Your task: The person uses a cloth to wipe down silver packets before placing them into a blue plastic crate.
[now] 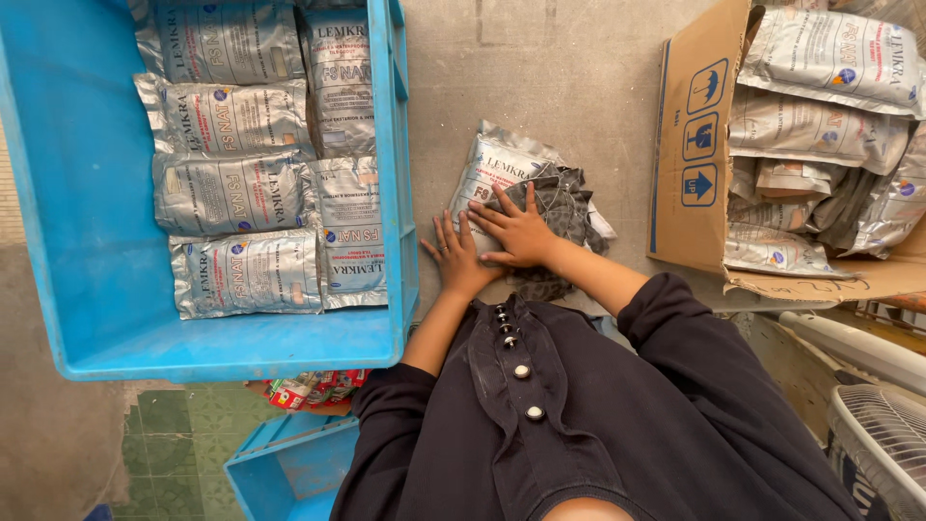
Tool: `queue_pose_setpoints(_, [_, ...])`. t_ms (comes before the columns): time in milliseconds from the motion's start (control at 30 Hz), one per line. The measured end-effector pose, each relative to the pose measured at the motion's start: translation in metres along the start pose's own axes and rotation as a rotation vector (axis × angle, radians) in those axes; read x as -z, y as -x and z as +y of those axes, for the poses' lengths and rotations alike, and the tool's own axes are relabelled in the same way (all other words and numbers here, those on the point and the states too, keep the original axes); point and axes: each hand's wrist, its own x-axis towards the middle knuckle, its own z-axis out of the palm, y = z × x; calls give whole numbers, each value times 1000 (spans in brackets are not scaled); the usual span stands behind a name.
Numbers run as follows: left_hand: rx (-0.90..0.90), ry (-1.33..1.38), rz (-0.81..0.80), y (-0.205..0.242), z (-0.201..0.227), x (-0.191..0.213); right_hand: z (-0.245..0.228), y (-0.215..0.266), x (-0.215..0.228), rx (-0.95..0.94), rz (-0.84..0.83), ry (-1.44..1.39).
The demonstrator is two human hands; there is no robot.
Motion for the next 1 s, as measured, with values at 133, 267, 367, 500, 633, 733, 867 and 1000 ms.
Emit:
queue_pose_setpoints(133, [-1,76,-10,1,0,-1,16,-18,7,18,59,64])
queue_pose_setpoints(267, [-5,42,-25,-2,2,4,37,-51,25,-173,-129,-19])
queue_pose_setpoints(367, [-7,29,-15,-1,4,5,53,-70,35,-264,-146,-53])
queue_pose_setpoints(500, [-20,26,10,-2,3,5,59,-75,32,-251,-146,-12])
queue_pose_setpoints(633, [-20,-12,28,-1,0,-1,46,-58,24,-161,-208,-15])
queue_pose_setpoints(733, [-15,20,-1,-4,-1,0,52,-60,26,-84,-102,-52])
queue_pose_setpoints(867, [-7,14,-9,-3,3,5,55,-80,35,-224,-133,-67])
queue_pose_setpoints(1000, [-11,22,-8,-5,7,15,46,-91,44,-271,-71,-22])
